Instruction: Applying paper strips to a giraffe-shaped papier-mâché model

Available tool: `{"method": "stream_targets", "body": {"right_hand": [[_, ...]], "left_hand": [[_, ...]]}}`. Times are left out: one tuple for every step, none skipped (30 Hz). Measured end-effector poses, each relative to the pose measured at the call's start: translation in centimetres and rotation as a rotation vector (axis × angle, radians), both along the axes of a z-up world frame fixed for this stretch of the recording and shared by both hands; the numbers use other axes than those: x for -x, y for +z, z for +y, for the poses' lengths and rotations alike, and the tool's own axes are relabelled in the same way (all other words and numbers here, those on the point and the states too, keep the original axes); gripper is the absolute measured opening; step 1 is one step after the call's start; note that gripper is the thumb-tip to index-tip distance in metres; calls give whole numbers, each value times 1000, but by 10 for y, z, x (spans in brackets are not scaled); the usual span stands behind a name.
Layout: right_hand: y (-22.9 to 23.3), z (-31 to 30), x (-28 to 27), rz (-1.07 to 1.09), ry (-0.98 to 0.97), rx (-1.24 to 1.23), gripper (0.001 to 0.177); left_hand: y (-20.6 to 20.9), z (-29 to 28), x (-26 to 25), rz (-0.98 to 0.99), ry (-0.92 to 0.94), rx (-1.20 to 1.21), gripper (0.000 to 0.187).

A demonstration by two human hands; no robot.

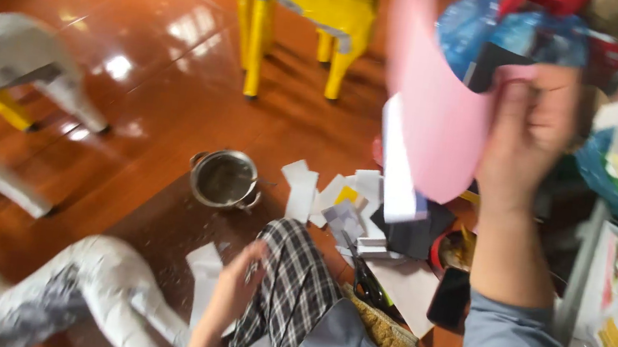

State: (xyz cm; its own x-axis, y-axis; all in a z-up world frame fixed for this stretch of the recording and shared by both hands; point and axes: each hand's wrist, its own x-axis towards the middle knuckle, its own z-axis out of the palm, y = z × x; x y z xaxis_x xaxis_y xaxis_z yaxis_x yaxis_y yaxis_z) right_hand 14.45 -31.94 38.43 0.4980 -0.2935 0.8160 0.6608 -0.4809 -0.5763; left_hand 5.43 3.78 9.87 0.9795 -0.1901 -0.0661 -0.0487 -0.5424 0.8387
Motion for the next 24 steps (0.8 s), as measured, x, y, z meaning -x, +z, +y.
{"method": "stream_targets", "body": {"right_hand": [[14,13,7,6,141,-120,16],[26,25,15,18,283,-241,21],[42,39,20,21,312,-243,21],[58,54,28,-83,251,-46,20],[74,68,37,-189,189,151,24],[73,80,33,-188,214,150,24],[71,91,29,-182,314,72,20],[69,102,25,-168,412,-8,19],[59,106,14,-161,436,-10,19],[50,111,3,-104,456,-20,18],[39,117,-8,-48,474,-30,19],[19,121,-30,-37,497,-32,19],[-2,125,-52,-34,364,84,21],[-24,128,-73,-34,232,197,24],[-66,129,-94,-27,251,194,24],[-106,131,-116,31,187,314,10],[-146,134,-138,87,123,435,11],[-160,138,-110,83,134,437,11],[-174,141,-81,433,354,559,19],[-187,144,-55,781,576,683,29],[-191,170,-15,776,585,692,29],[-196,196,25,1067,-87,1139,34],[-200,221,65,1261,-852,1507,40],[-203,208,55,1253,-844,1511,40]], "left_hand": [[19,2,-6,-169,-16,80,48],[37,5,-12,-337,-33,153,53],[55,2,-13,-340,-4,146,53],[71,-1,-13,-433,23,117,75],[87,-3,-13,-524,49,84,103],[110,-3,4,-523,74,80,103],[133,-4,20,-225,15,422,81],[155,-6,36,81,-43,759,59],[136,-3,45,78,-18,762,59],[117,0,55,140,-14,755,43],[98,3,64,202,-10,750,31],[91,5,73,204,15,753,31],[84,6,82,180,42,765,18],[77,6,90,157,65,772,15],[76,7,99,158,86,772,15],[76,9,105,87,88,733,18],[77,11,110,16,90,693,25],[83,9,115,11,101,695,25],[89,7,119,-100,156,694,18],[96,4,122,-212,211,692,13],[91,9,119,-218,222,695,13],[87,15,117,-380,257,630,17],[82,20,114,-539,293,559,24],[90,23,113,-541,303,556,24]]}}
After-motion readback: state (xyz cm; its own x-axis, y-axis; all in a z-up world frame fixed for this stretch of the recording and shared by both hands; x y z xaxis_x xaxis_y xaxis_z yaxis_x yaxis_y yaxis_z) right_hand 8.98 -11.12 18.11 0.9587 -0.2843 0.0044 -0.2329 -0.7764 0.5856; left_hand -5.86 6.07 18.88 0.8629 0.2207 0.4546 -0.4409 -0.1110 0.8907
